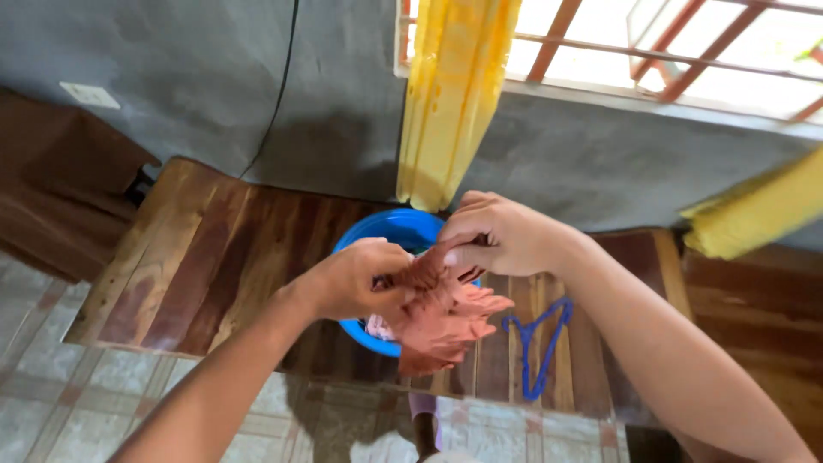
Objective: The person is putting clothes onto hangers and organizing them in a laundry basket.
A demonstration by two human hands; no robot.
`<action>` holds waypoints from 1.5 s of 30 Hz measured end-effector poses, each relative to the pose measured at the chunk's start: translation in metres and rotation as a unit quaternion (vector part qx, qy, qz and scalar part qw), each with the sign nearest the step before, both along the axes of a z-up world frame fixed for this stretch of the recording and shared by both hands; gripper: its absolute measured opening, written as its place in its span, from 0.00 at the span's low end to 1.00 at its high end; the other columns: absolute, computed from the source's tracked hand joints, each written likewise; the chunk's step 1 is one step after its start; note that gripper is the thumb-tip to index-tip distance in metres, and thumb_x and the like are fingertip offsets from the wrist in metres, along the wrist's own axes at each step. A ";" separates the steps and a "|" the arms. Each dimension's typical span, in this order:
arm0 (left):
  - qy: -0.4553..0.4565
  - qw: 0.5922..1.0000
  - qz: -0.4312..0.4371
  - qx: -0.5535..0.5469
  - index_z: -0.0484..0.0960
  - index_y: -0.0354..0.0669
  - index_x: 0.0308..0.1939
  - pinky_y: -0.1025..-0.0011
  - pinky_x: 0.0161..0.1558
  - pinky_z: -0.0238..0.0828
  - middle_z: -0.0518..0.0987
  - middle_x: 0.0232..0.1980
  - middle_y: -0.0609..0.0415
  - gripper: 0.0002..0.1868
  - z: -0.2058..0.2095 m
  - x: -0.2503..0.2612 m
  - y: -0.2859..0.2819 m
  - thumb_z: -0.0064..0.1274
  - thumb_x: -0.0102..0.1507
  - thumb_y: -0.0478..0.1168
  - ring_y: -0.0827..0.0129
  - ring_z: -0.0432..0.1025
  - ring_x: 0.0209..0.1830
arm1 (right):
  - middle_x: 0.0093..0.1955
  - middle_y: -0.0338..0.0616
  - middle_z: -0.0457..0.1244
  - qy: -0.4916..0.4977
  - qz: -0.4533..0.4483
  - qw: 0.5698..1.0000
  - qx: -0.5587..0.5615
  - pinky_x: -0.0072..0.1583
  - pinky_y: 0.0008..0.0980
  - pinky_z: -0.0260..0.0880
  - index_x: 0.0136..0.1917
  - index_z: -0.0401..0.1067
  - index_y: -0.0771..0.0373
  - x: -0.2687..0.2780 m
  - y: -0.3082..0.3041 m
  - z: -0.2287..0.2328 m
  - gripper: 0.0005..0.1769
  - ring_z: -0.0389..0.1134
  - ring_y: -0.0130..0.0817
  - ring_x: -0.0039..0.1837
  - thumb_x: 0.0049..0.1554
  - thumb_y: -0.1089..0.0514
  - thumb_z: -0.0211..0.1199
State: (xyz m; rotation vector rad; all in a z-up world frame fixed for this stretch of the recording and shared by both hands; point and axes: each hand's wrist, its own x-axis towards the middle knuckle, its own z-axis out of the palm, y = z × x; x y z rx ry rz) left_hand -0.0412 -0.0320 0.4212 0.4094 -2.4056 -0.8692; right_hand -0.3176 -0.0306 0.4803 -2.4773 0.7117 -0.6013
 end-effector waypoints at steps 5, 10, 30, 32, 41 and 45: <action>0.068 0.960 0.070 0.262 0.83 0.39 0.39 0.77 0.39 0.72 0.80 0.34 0.61 0.12 0.009 0.062 0.016 0.60 0.66 0.45 0.85 0.71 0.36 | 0.37 0.45 0.67 0.147 -0.151 0.977 -0.026 0.57 0.43 0.66 0.42 0.78 0.58 0.009 0.076 0.037 0.20 0.67 0.43 0.49 0.48 0.41 0.73; -0.050 0.985 0.126 0.102 0.85 0.39 0.36 0.71 0.32 0.66 0.77 0.25 0.58 0.14 0.074 0.126 0.060 0.62 0.63 0.47 0.79 0.68 0.27 | 0.34 0.36 0.70 0.277 -0.229 0.927 -0.109 0.67 0.47 0.54 0.37 0.81 0.54 0.029 0.150 0.046 0.21 0.63 0.43 0.59 0.49 0.35 0.67; -0.295 0.883 0.327 -0.162 0.88 0.46 0.44 0.51 0.52 0.73 0.83 0.42 0.35 0.18 0.088 0.149 0.084 0.56 0.56 0.51 0.40 0.78 0.45 | 0.48 0.33 0.72 0.290 -0.271 0.903 -0.161 0.71 0.43 0.57 0.48 0.81 0.50 0.089 0.305 0.074 0.12 0.66 0.36 0.59 0.57 0.45 0.63; -0.292 0.865 0.376 -0.159 0.89 0.43 0.42 0.51 0.50 0.75 0.83 0.43 0.35 0.19 0.094 0.137 0.069 0.58 0.56 0.52 0.40 0.78 0.46 | 0.50 0.31 0.71 0.278 -0.249 0.912 -0.170 0.71 0.45 0.57 0.56 0.81 0.48 0.100 0.309 0.070 0.17 0.64 0.39 0.58 0.53 0.48 0.65; -0.232 0.913 0.333 0.036 0.87 0.36 0.46 0.57 0.50 0.75 0.84 0.48 0.39 0.23 0.065 0.149 -0.004 0.63 0.54 0.49 0.50 0.79 0.48 | 0.66 0.46 0.63 0.081 -0.301 0.935 -0.169 0.63 0.44 0.63 0.37 0.76 0.57 0.056 0.343 0.059 0.07 0.63 0.43 0.66 0.54 0.54 0.68; -0.159 0.974 0.007 0.162 0.82 0.35 0.52 0.70 0.54 0.74 0.86 0.50 0.48 0.21 0.033 0.116 0.011 0.52 0.56 0.35 0.68 0.79 0.50 | 0.55 0.41 0.71 -0.024 -0.503 0.864 0.003 0.54 0.32 0.71 0.31 0.68 0.67 0.039 0.327 0.046 0.20 0.72 0.30 0.54 0.58 0.54 0.70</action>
